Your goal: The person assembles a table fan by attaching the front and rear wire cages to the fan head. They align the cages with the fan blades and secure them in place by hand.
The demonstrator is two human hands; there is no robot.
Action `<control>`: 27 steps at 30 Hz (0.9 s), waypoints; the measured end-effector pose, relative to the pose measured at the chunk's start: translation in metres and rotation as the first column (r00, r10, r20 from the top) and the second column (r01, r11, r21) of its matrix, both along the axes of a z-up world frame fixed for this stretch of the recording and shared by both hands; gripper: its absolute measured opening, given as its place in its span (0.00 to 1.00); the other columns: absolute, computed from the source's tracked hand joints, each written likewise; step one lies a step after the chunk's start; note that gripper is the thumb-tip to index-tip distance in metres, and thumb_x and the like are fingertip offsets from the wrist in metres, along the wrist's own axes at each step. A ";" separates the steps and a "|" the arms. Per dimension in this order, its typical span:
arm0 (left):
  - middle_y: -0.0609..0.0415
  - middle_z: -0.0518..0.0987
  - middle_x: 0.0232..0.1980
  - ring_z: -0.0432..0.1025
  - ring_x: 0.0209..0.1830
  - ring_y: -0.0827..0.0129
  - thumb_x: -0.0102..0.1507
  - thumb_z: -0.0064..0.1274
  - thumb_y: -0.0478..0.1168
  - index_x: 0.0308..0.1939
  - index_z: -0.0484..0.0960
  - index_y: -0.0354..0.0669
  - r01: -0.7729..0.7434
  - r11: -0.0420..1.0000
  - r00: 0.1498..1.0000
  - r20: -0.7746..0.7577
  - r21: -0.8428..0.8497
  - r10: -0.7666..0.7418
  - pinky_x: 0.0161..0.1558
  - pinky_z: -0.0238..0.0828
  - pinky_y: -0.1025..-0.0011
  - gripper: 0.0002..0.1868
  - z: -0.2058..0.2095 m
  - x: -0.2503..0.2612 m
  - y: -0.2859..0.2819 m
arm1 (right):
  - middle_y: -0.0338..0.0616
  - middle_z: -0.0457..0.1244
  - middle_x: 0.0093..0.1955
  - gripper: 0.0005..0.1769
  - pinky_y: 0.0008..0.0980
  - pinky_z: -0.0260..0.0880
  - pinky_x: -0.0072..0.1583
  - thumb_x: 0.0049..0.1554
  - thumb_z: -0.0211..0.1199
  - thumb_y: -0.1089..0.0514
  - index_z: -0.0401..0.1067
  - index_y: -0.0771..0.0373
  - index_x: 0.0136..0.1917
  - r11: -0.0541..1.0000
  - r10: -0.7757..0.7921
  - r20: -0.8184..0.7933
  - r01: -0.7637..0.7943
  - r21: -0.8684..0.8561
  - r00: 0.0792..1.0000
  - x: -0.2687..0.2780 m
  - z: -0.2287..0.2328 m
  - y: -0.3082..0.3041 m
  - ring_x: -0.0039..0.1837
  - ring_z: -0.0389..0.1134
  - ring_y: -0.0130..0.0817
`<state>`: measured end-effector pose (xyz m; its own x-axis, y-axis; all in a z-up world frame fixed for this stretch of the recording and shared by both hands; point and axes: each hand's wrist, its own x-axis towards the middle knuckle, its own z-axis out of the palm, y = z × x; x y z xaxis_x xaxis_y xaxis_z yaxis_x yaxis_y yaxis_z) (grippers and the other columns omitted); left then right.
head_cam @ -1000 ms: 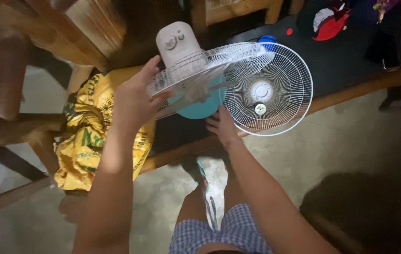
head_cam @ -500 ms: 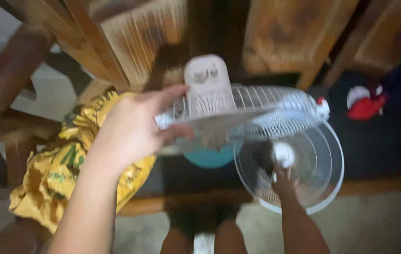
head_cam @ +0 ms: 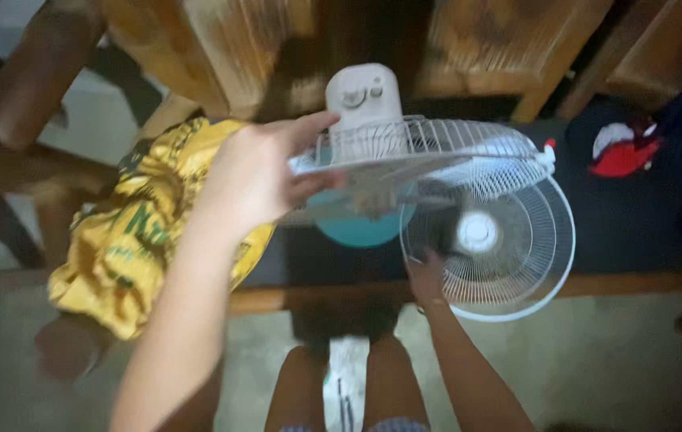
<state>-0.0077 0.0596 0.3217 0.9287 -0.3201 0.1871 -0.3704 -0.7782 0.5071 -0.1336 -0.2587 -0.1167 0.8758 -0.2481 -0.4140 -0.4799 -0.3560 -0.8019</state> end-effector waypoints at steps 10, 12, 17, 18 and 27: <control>0.48 0.83 0.46 0.77 0.45 0.47 0.55 0.66 0.63 0.62 0.80 0.58 -0.022 0.998 0.991 -0.134 0.053 0.029 0.45 0.74 0.54 0.34 -0.007 0.000 0.001 | 0.45 0.63 0.58 0.41 0.29 0.72 0.56 0.45 0.75 0.69 0.53 0.68 0.64 0.888 -0.358 0.249 0.245 0.389 0.900 0.039 0.131 0.120 0.57 0.66 0.30; 0.48 0.83 0.46 0.77 0.46 0.48 0.55 0.66 0.62 0.61 0.81 0.58 -0.012 0.999 0.992 -0.124 0.039 0.017 0.46 0.73 0.53 0.33 -0.015 0.000 0.003 | 0.46 0.64 0.56 0.36 0.29 0.71 0.58 0.47 0.75 0.70 0.60 0.69 0.64 0.902 -0.358 0.289 0.249 0.353 0.888 0.039 0.138 0.127 0.56 0.67 0.31; 0.49 0.83 0.46 0.77 0.47 0.49 0.59 0.64 0.60 0.60 0.81 0.56 0.046 0.999 0.998 -0.043 -0.001 -0.046 0.47 0.73 0.54 0.29 -0.027 -0.001 0.007 | 0.45 0.64 0.53 0.34 0.30 0.71 0.54 0.47 0.77 0.68 0.64 0.69 0.63 0.877 -0.447 0.315 0.342 0.338 0.837 0.038 0.146 0.140 0.51 0.67 0.31; 0.49 0.83 0.46 0.77 0.48 0.50 0.59 0.64 0.60 0.60 0.81 0.56 0.052 0.998 0.998 -0.022 -0.023 -0.053 0.48 0.73 0.55 0.29 -0.027 0.000 0.005 | 0.43 0.64 0.53 0.35 0.29 0.71 0.54 0.46 0.76 0.68 0.62 0.69 0.63 0.847 -0.493 0.315 0.365 0.387 0.811 0.039 0.148 0.141 0.52 0.67 0.29; 0.50 0.82 0.43 0.77 0.44 0.50 0.58 0.65 0.62 0.57 0.84 0.55 0.045 0.998 0.998 -0.034 -0.039 -0.046 0.43 0.73 0.55 0.28 -0.024 0.001 0.006 | 0.46 0.66 0.53 0.28 0.29 0.71 0.54 0.53 0.75 0.66 0.66 0.73 0.62 0.782 -0.514 0.206 0.357 0.511 0.833 0.047 0.116 0.124 0.51 0.68 0.29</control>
